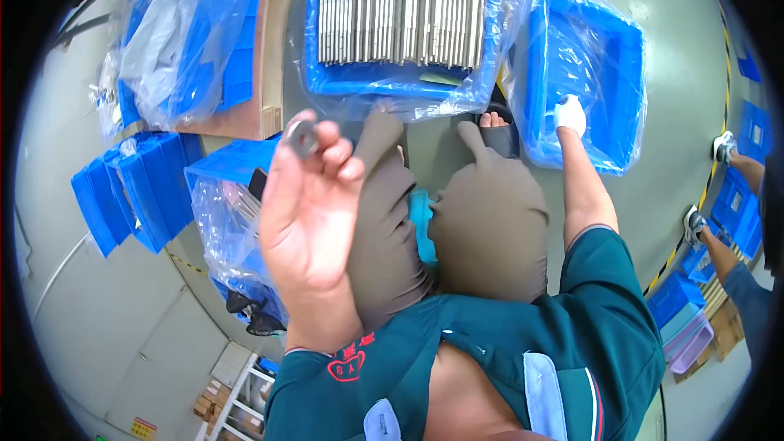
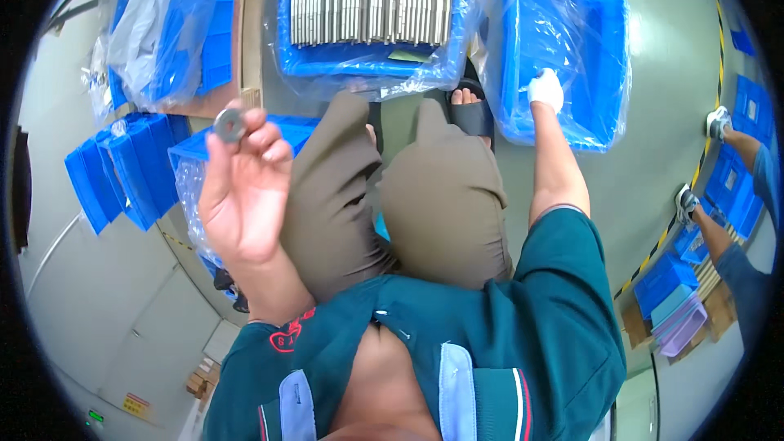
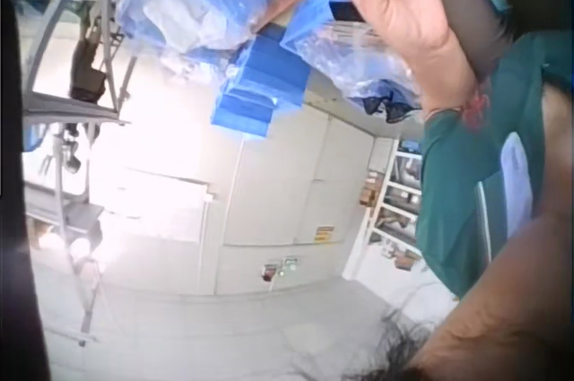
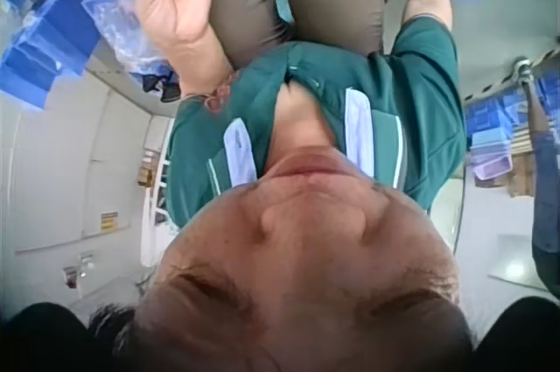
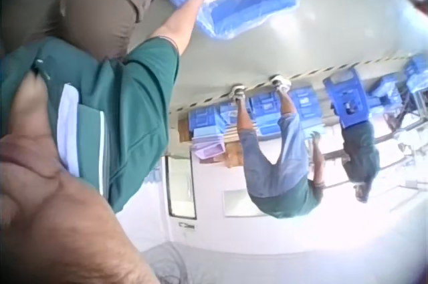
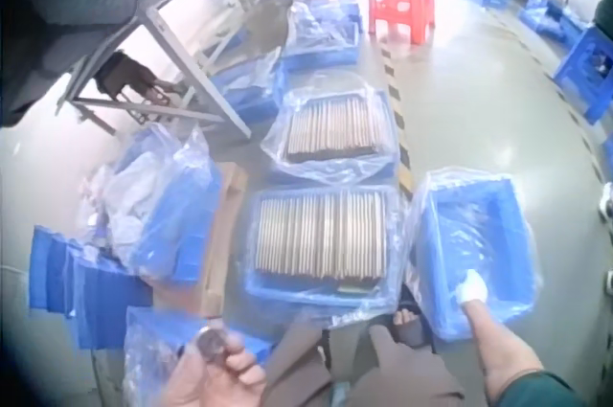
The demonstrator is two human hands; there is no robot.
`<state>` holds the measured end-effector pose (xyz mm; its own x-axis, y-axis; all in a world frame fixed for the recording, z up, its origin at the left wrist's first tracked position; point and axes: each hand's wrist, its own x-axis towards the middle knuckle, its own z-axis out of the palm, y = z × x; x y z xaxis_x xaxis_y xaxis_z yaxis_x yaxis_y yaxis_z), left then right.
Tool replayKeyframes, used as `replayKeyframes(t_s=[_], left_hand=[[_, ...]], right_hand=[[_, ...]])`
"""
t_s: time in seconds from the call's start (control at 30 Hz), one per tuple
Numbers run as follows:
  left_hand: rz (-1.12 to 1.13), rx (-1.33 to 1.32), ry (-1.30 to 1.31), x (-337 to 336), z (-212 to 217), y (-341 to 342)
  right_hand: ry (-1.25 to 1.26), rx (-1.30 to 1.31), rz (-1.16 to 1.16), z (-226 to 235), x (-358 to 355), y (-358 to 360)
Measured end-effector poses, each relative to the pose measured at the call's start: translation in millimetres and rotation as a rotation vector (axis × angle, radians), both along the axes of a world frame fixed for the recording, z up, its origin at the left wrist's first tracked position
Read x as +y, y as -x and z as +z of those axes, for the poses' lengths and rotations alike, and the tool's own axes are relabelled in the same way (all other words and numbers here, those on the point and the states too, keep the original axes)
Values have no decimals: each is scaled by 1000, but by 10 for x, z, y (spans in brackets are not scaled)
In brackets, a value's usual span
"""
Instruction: The person retrieves metal rings from a workstation, sits down, and slides the rings onto metal rods by hand.
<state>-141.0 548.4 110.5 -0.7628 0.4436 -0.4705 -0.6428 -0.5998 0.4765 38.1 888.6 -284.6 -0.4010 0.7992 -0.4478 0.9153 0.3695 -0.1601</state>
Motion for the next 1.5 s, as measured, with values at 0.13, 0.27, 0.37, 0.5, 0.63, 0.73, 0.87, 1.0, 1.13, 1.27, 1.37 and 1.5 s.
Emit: replayKeyframes(t_s=[0.13, 0.27, 0.37, 0.5, 0.63, 0.73, 0.87, 1.0, 1.13, 1.27, 1.37, 1.5], left_hand=[[-16, -15, -14, 93, -91, -82], [-108, -85, -118, 288, -213, -248], [-126, -48, -65, 337, -172, -278], [-167, -47, -46, 420, -187, -349], [-129, -22, 50, 400, -174, -335], [-13, -8, 99, 300, -184, -277], [-25, 23, 44, 391, -209, -233], [30, 28, 110, 275, -180, -193], [23, 111, 129, 318, -173, -256], [48, 419, 129, 442, -205, -479], [-31, 478, 194, 420, -223, -579], [-163, 523, 256, 343, -93, -628]], right_hand=[[-54, 182, 85, 423, 1, 138], [183, 403, 24, 960, -97, 558], [230, 569, 130, 1616, -514, 1026], [150, 722, 362, 1925, -799, 1369], [331, 711, 363, 2410, -1097, 1636], [362, 828, 468, 2888, -1404, 1758], [429, 932, 468, 3112, -1334, 1816], [503, 923, 491, 3175, -1542, 1894], [349, 789, 615, 3091, -1489, 2019], [13, 557, 982, 2793, -1551, 2194], [101, 428, 1000, 2318, -1567, 2207], [75, 347, 879, 1722, -1469, 2094]])
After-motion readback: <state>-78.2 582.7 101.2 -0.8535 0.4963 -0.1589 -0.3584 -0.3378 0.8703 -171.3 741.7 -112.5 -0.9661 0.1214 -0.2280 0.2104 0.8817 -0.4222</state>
